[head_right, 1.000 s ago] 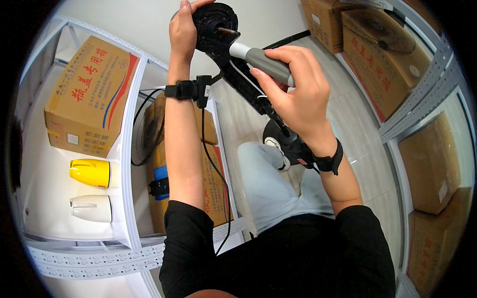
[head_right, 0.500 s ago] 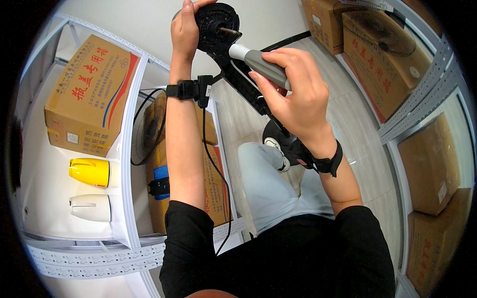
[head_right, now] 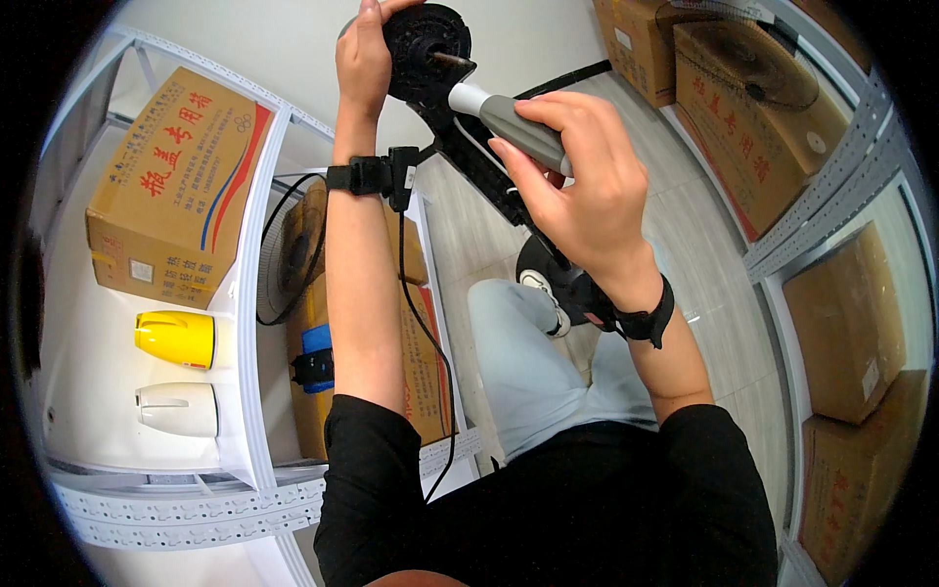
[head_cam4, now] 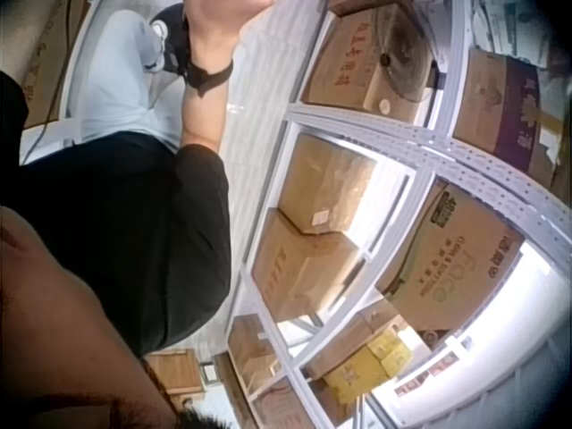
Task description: The person disassembles a standing fan by removing the motor housing and control panel. They use a screwdriver to loosen screws and detach components, then reassemble the parts.
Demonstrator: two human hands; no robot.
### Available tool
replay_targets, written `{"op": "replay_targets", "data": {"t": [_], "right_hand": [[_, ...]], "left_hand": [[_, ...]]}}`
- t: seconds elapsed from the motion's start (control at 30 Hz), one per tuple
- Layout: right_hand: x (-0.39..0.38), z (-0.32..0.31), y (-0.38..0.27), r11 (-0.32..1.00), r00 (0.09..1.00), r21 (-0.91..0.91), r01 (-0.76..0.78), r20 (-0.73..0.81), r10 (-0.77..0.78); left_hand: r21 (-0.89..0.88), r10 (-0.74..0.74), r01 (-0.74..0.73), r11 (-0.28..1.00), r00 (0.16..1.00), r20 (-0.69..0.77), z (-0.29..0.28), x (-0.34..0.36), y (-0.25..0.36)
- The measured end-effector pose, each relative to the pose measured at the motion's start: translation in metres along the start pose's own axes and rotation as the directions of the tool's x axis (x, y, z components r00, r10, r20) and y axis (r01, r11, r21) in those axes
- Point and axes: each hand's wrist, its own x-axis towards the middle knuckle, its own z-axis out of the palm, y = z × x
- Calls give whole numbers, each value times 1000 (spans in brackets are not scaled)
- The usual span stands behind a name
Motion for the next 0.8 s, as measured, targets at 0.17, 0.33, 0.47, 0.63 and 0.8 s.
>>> {"op": "replay_targets", "data": {"t": [0.17,0.33,0.47,0.63,0.8], "right_hand": [[-2,0,1,1000,1000,2,-2,6,2],[-4,-1,2,999,999,-13,36,24,-36],[-6,0,6,994,994,-31,107,18,-107],[-4,2,5,994,995,-38,103,-11,-104],[-4,1,0,1000,1000,-5,-12,2,12]], "left_hand": [[20,11,-11,1000,1000,-8,0,0,0],[18,14,-14,1000,1000,-10,0,0,0],[-12,-3,3,1000,1000,0,0,0,0],[10,21,-21,1000,1000,-5,0,0,1],[12,10,-10,1000,1000,-5,0,0,2]]}}
